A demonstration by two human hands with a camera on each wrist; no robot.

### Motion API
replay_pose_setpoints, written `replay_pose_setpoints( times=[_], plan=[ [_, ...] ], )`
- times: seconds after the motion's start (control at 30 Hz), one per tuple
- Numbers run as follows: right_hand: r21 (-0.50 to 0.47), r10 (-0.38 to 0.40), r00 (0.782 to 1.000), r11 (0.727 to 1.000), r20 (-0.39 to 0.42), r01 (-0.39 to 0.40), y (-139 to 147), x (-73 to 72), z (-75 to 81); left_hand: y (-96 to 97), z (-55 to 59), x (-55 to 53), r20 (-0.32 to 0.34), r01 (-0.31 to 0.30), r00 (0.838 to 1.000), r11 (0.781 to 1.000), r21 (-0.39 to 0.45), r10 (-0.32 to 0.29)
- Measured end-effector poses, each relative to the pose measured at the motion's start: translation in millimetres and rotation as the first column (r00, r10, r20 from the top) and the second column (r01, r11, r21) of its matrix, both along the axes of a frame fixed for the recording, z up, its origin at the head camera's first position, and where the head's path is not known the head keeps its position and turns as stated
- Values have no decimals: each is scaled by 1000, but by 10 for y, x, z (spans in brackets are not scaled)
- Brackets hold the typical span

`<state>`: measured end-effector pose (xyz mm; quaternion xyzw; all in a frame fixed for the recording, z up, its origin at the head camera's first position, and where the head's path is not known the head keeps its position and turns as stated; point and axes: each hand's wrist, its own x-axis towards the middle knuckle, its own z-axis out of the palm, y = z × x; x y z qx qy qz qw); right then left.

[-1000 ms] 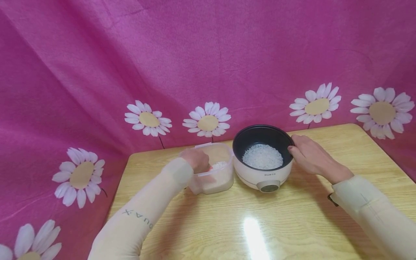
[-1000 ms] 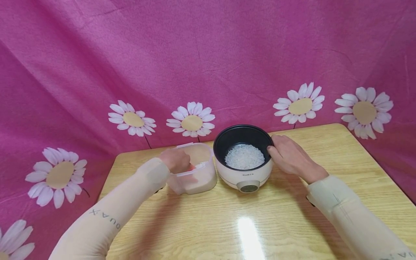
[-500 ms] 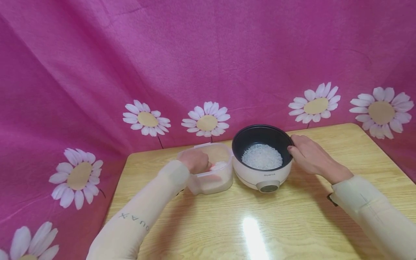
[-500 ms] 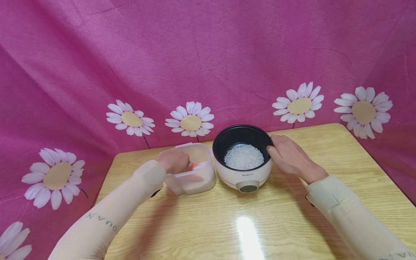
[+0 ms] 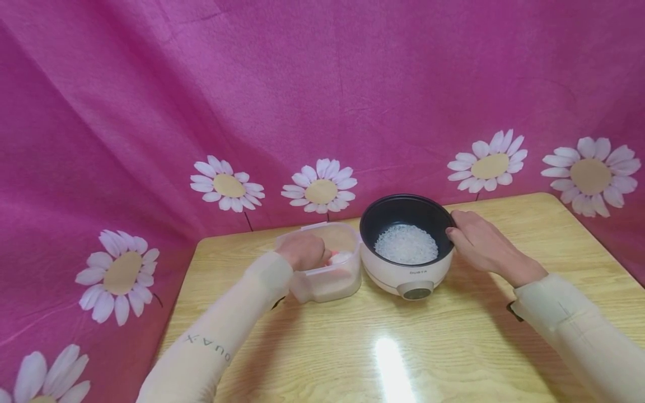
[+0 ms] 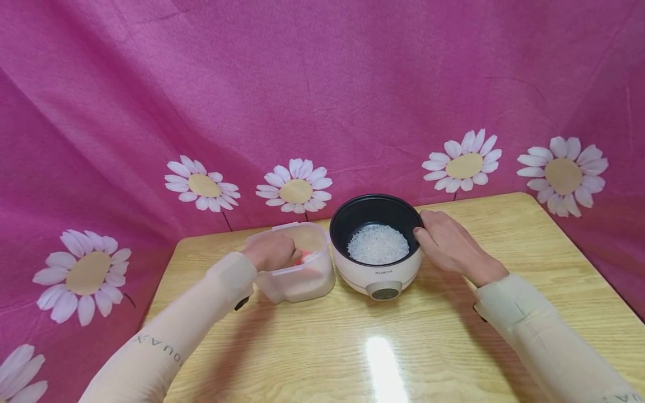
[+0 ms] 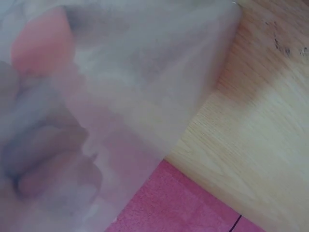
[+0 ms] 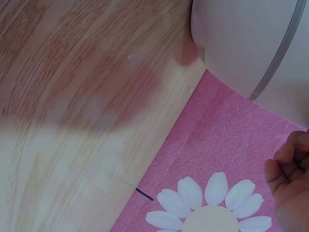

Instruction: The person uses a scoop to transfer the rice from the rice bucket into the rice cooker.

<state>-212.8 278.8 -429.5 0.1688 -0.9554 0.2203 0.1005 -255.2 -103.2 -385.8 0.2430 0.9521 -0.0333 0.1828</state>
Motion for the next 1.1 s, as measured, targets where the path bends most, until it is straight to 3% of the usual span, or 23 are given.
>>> replay_pose_setpoints(
  times=[0.33, 0.53, 0.83, 1.1],
  plan=[
    [-4, 3, 1000, 1000, 10, -3, -5, 2, -8, -35, -134, -21, 13, -16, 1000, 994, 106, 15],
    [-4, -4, 1000, 1000, 12, 4, 3, 2, -12, -31, -131, -12, 30, -28, 999, 988, 152, 24],
    [-17, 6, 1000, 1000, -27, -7, -5, 10, -18, -31, -137, 0, 22, 9, 1000, 985, 171, -13],
    [-15, 3, 1000, 1000, -14, -3, -7, 3, -15, -39, -125, 5, 65, -90, 995, 974, 209, 78]
  ],
)
